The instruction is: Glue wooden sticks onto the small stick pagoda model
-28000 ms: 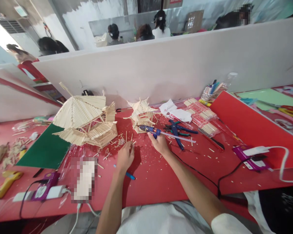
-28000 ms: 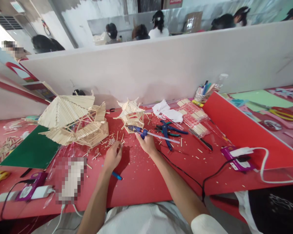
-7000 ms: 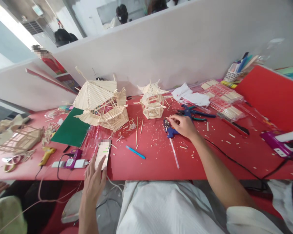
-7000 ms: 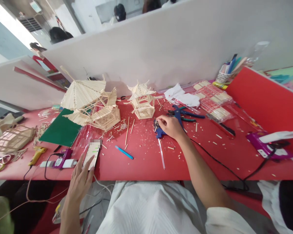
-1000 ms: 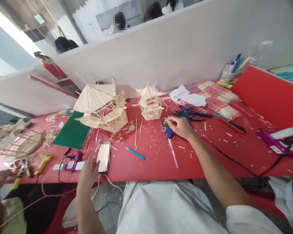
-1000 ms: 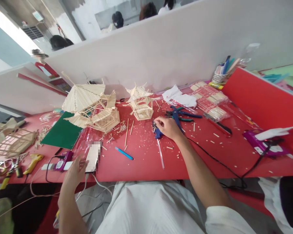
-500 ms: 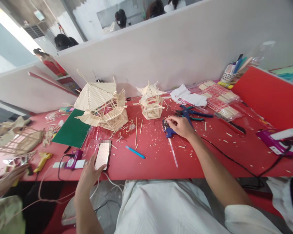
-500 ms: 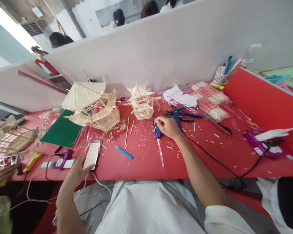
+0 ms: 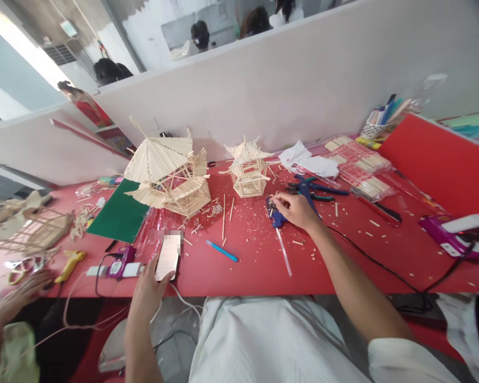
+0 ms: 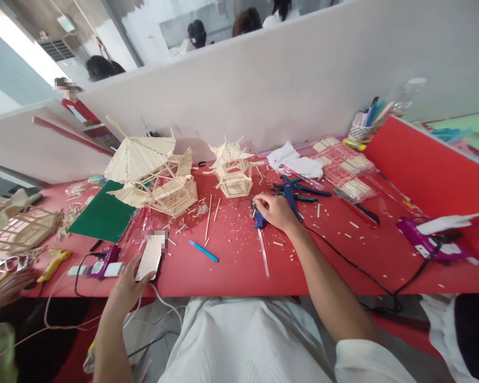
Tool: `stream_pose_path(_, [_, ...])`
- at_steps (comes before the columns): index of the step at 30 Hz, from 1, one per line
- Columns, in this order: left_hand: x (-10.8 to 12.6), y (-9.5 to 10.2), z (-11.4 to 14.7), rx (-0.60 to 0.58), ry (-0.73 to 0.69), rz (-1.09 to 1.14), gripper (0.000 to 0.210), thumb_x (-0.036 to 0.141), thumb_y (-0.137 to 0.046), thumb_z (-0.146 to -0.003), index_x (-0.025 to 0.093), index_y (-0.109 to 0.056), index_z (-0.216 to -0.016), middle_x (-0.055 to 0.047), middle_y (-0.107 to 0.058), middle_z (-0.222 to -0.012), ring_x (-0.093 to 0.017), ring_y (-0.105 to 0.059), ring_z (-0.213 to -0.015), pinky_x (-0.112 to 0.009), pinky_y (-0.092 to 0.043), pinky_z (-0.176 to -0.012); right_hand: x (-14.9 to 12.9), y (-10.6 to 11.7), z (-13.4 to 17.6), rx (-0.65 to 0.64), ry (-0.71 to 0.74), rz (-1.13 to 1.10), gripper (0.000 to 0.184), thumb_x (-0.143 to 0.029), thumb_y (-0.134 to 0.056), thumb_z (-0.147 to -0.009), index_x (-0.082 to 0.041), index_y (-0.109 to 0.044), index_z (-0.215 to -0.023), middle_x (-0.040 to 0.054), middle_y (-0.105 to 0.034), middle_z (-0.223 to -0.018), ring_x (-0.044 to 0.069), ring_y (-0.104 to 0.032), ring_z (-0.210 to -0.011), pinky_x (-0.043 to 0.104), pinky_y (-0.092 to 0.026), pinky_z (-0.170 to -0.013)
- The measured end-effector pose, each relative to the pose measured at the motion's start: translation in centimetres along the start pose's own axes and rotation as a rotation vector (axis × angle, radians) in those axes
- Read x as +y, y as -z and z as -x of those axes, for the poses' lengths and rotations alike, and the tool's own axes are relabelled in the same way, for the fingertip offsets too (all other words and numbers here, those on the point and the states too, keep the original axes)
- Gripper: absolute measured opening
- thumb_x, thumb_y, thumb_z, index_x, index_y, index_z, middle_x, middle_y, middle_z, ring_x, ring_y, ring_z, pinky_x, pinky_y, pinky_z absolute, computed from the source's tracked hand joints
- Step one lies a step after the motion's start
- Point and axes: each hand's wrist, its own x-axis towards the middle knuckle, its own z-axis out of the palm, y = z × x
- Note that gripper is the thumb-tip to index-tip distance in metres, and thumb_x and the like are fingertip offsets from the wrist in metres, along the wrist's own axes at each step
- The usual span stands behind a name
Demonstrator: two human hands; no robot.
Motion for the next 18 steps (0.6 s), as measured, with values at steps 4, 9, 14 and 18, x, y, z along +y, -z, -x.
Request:
stream_pose_path(4, [0.09,-0.17,0.11,0.013,-0.006,0.016,0.064,0.054,-0.057,-0.088,0.019,-0.052,-0.141,-0.016,-0.067,-0.122,-0.037,-0.064,-0.115,-0.052,-0.053,-0.094,-0.03,0.04,-0.01,-0.003,0.007,-0.003,0.027,-0.039,-0.052,-0.097,-0.021,-0.073,-0.095,0.0056,-0.076,-0.077,0.022,-0.068,-0.064,0.031,-0.047,-0.061])
stream_pose_path(9, [0.12,-0.31,0.19,0.012,0.022,0.01,0.066,0.056,-0.057,-0.088,0.019,-0.051,-0.142,-0.017,-0.065,-0.127,-0.039,-0.061,-0.121,-0.053,-0.052,-0.098,-0.12,0.09,-0.04,-0.008,0.006,0.001,0.026,-0.038,-0.052,-0.097,-0.022,-0.073,-0.095,0.0055,-0.078,-0.08,0.022,-0.069,-0.066,0.031,-0.047,-0.063])
stream_pose_path(14, [0.43,-0.27,0.33,0.028,0.028,0.044,0.064,0.056,-0.058,-0.087,0.021,-0.053,-0.139,-0.016,-0.064,-0.127,-0.037,-0.061,-0.121,-0.052,-0.052,-0.1,-0.12,0.01,-0.05,-0.003,0.002,0.001,0.025,-0.037,-0.053,-0.097,-0.023,-0.073,-0.094,0.0054,-0.078,-0.081,0.022,-0.069,-0.064,0.032,-0.047,-0.064])
stream_pose_path(18, [0.81,-0.18,0.75,0.044,0.02,0.029,0.062,0.054,-0.056,-0.09,0.021,-0.051,-0.141,-0.017,-0.062,-0.132,-0.037,-0.059,-0.124,-0.052,-0.053,-0.098,-0.15,0.0,-0.04,-0.002,0.004,-0.009,0.024,-0.037,-0.053,-0.097,-0.023,-0.073,-0.093,0.0053,-0.078,-0.081,0.022,-0.069,-0.065,0.031,-0.047,-0.064])
